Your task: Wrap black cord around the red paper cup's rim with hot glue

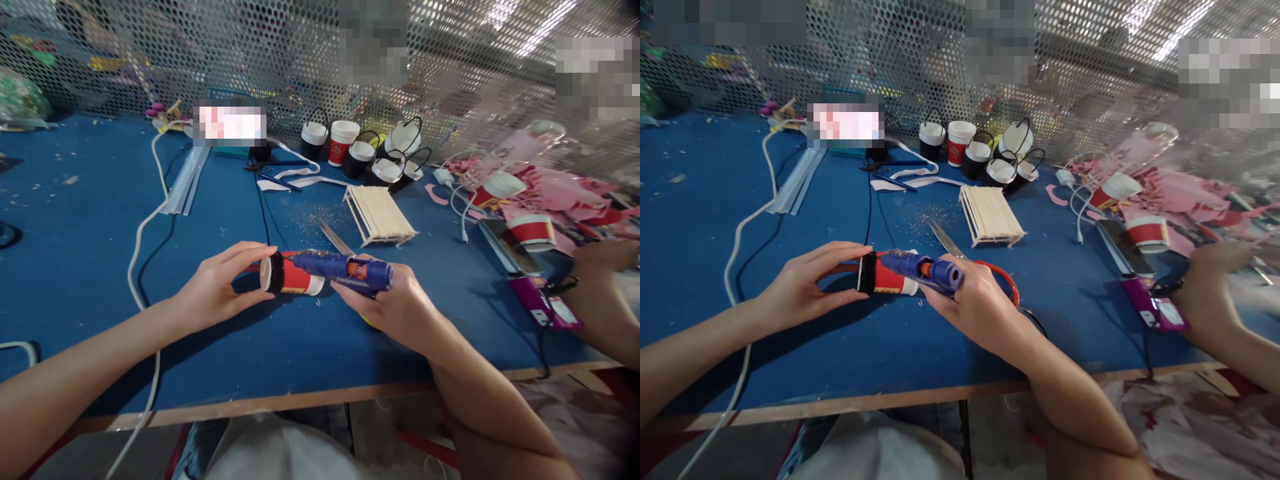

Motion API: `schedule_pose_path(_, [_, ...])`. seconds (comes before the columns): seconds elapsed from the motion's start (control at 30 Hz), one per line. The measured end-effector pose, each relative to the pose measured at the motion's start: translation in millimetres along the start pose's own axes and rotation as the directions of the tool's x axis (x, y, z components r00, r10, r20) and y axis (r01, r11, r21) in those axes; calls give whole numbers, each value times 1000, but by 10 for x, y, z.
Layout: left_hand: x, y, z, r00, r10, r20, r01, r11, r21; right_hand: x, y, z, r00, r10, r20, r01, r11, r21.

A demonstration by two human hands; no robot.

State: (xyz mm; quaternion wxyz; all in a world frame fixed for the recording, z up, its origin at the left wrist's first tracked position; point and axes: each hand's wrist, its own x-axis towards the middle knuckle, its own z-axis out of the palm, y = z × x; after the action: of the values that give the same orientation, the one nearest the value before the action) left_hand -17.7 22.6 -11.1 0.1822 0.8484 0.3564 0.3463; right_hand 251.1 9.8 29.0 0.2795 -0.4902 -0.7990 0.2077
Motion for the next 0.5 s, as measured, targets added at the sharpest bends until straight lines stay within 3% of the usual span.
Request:
schedule_pose_path(0.23, [-24,10,14,997,80,19,-82,991,103,66,-50,-26,999,-18,44,17,1000,9])
schedule_pose_path(0.5, [-8,-3,14,994,108,2,-106,973,205,156,1,-48,972,220,86,-231,961,150])
